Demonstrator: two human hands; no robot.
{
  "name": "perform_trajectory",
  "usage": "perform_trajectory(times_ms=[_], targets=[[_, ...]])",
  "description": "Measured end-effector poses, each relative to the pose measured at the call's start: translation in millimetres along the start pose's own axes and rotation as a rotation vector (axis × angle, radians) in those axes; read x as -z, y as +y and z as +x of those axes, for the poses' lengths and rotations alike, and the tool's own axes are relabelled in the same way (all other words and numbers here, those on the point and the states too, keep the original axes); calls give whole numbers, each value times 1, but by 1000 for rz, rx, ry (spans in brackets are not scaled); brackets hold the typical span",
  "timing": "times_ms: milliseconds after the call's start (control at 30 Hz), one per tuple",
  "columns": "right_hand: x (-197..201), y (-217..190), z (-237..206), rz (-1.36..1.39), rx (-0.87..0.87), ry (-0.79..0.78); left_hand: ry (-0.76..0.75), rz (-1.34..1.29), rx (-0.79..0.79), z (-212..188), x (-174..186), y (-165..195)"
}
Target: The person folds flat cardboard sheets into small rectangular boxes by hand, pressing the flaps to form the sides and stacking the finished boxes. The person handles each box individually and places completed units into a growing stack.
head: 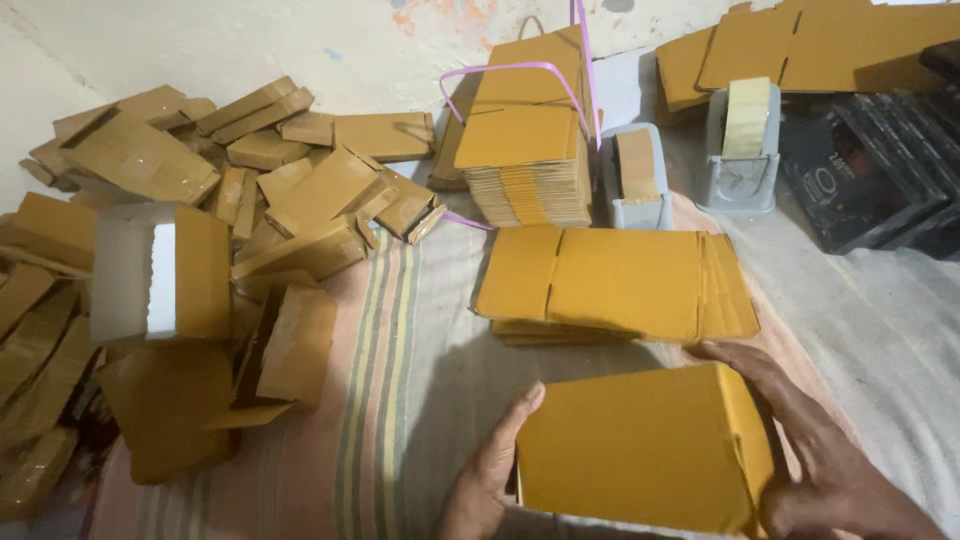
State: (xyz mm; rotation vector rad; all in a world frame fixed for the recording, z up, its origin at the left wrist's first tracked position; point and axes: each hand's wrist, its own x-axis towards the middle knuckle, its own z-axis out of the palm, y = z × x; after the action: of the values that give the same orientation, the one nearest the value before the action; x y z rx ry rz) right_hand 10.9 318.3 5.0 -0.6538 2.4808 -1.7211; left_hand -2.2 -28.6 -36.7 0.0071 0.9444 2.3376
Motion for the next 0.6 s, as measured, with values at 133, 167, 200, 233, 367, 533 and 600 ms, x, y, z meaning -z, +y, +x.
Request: perform_trajectory(times_ms=[133, 167, 200, 233, 367, 533, 600], targets=[[-27, -6, 6, 30, -545, 96, 554, -71, 32, 7, -14, -9], [-31, -9, 7, -57, -646, 118, 591, -57, 4, 9, -19, -10], [-33, -10, 9, -69, -644, 126, 626, -48, -20, 13, -24, -8], [-35, -11, 11, -82, -639, 134, 662, -36, -50, 14, -28, -6], [-34, 1, 14, 59, -888, 213, 743, 38, -146, 21, -43, -5], [-26, 37, 14, 16, -830, 131, 424, 236, -351, 20, -64, -3], [-27, 49, 19, -51, -781, 121, 374, 394, -268, -7, -75, -7]])
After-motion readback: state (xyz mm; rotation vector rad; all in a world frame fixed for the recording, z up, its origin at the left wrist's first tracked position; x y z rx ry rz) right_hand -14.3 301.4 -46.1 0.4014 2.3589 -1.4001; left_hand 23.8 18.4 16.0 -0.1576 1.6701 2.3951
